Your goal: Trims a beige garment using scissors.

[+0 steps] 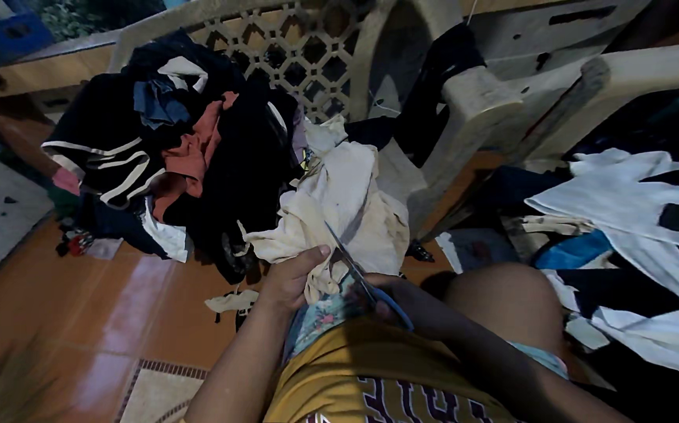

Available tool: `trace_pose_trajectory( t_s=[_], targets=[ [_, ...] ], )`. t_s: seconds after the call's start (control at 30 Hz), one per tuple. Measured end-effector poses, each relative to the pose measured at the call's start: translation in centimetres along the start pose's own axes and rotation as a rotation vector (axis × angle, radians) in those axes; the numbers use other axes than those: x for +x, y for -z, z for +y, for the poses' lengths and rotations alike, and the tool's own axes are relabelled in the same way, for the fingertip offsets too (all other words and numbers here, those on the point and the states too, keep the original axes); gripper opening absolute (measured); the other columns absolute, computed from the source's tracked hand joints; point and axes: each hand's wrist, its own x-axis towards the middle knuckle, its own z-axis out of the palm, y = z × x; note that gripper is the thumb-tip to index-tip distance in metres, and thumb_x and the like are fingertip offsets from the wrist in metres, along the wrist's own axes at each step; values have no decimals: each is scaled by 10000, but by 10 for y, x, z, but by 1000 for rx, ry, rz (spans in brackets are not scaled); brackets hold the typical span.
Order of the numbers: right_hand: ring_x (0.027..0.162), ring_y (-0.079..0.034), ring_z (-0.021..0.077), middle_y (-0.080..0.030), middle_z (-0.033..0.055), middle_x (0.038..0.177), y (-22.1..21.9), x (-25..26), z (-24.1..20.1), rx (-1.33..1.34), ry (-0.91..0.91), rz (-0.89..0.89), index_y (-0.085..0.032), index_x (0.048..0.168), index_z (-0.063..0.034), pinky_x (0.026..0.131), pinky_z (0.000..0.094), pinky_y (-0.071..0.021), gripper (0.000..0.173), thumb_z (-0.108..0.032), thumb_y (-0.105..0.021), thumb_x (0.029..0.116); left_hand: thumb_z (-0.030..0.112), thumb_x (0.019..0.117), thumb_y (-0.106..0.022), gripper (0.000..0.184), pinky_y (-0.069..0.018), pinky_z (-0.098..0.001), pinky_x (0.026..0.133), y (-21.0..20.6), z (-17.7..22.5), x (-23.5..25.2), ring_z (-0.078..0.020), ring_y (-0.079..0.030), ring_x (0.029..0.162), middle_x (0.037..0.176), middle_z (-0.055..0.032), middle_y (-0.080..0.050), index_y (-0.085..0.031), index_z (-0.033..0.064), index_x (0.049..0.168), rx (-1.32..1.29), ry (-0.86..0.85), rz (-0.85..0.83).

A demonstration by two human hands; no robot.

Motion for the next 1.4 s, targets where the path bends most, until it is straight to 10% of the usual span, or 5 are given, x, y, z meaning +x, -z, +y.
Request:
trace_pose_trajectory(
  t_s=[0.57, 0.83, 1.1, 1.4],
  targets=[
    [626, -522, -57, -584, -151, 761, -4, -2, -5, 20, -33, 72, -627, 1023, -180, 569, 122, -441, 718, -833, -653, 724, -17, 906, -630, 131, -614, -314, 810, -12, -13, 5, -124, -728, 829, 882, -45, -744, -643, 17, 1032, 74, -20, 84],
    [606, -506, -80, -563, -169, 726, -5, -4, -5, -37, 27, 125, -642, 975, -168, 560, 109, -434, 515, -669, -655, 856, -23, 894, -632, 154, -613, -315, 815, -10, -14, 6, -122, -728, 835, 888, -42, -744, -640, 20, 1042, 89, -28, 80],
    [606, -523, -55, -586, -153, 734, -6, -3, -10, 59, -25, 115, -627, 975, -194, 551, 118, -435, 684, -827, -663, 719, -45, 861, -664, 195, -607, -300, 841, -9, -16, 1, -98, -726, 858, 898, -15, -750, -651, 27, 1042, 165, -5, 43],
    [567, -497, -66, -564, -168, 687, -7, -4, -5, 100, -4, 160, -628, 879, -223, 523, 113, -412, 473, -683, -710, 802, -73, 832, -684, 241, -605, -304, 852, -7, -18, 2, -100, -723, 873, 909, -16, -747, -640, 17, 1052, 185, -16, 64]
  ],
)
